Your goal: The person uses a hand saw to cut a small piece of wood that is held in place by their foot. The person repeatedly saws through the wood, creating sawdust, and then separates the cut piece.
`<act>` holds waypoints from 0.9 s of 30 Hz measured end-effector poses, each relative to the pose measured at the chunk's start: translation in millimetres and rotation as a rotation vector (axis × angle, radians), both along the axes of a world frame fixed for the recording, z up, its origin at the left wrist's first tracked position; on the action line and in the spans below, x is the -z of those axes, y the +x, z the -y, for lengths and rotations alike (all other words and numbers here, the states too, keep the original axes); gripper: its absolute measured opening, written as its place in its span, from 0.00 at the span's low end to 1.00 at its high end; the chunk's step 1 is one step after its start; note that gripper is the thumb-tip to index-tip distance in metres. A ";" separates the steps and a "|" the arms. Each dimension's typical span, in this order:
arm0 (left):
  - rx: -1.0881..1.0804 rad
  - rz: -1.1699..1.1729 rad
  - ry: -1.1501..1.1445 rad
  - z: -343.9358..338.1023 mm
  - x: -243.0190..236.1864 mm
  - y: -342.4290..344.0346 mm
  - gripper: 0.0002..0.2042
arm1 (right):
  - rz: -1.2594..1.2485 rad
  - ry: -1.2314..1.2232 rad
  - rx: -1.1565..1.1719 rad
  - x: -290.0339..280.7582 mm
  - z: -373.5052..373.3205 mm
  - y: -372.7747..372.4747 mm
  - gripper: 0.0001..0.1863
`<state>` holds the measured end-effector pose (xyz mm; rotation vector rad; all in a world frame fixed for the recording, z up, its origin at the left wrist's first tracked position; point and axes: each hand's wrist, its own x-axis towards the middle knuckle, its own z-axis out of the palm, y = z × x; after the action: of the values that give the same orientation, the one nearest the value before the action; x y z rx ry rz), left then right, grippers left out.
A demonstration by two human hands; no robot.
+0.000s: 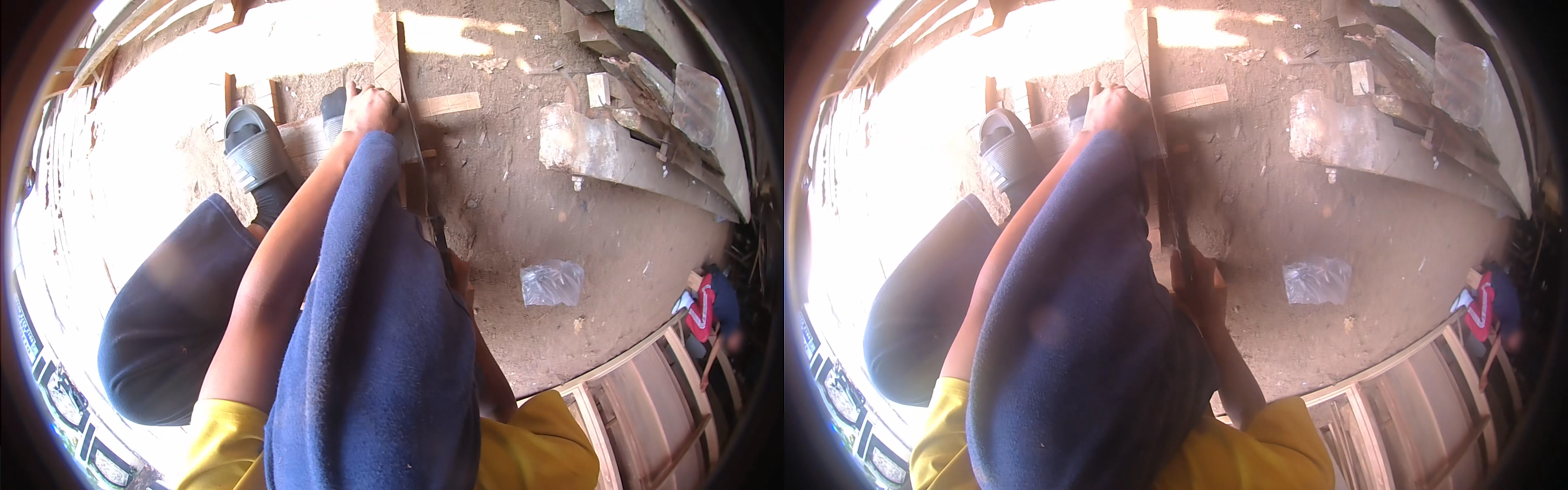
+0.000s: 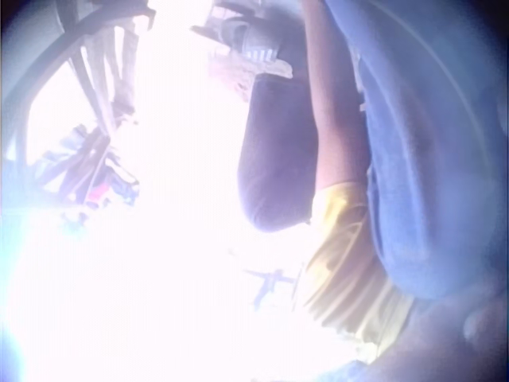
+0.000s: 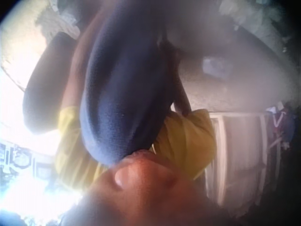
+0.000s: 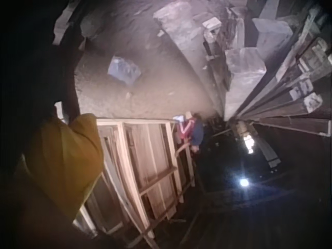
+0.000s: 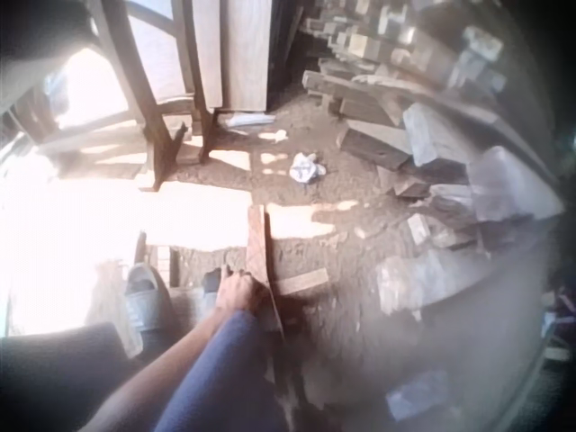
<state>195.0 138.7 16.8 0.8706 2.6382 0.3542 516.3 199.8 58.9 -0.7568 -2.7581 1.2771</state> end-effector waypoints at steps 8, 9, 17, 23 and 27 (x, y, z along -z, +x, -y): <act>-0.060 0.036 0.001 23.0 -5.1 -7.0 0.13 | -0.036 -0.211 -0.035 1.0 1.6 -44.8 0.08; -0.039 0.033 0.013 11.7 -5.6 -5.6 0.12 | -0.049 -0.146 -0.027 0.5 -3.8 -30.9 0.07; -0.015 0.016 0.047 20.0 -9.3 -6.1 0.11 | -0.100 -0.176 -0.039 7.7 -15.0 -29.6 0.05; 0.024 -0.026 0.033 12.9 10.1 -6.2 0.09 | -0.120 -0.112 -0.019 0.5 -17.1 -2.6 0.06; -0.032 0.054 0.047 15.4 -4.0 -6.1 0.10 | -0.065 -0.206 -0.005 1.7 -17.9 -10.8 0.06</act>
<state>189.0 123.3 20.8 0.8227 2.6061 0.4436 505.4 217.8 57.2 -0.7039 -2.6079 1.5745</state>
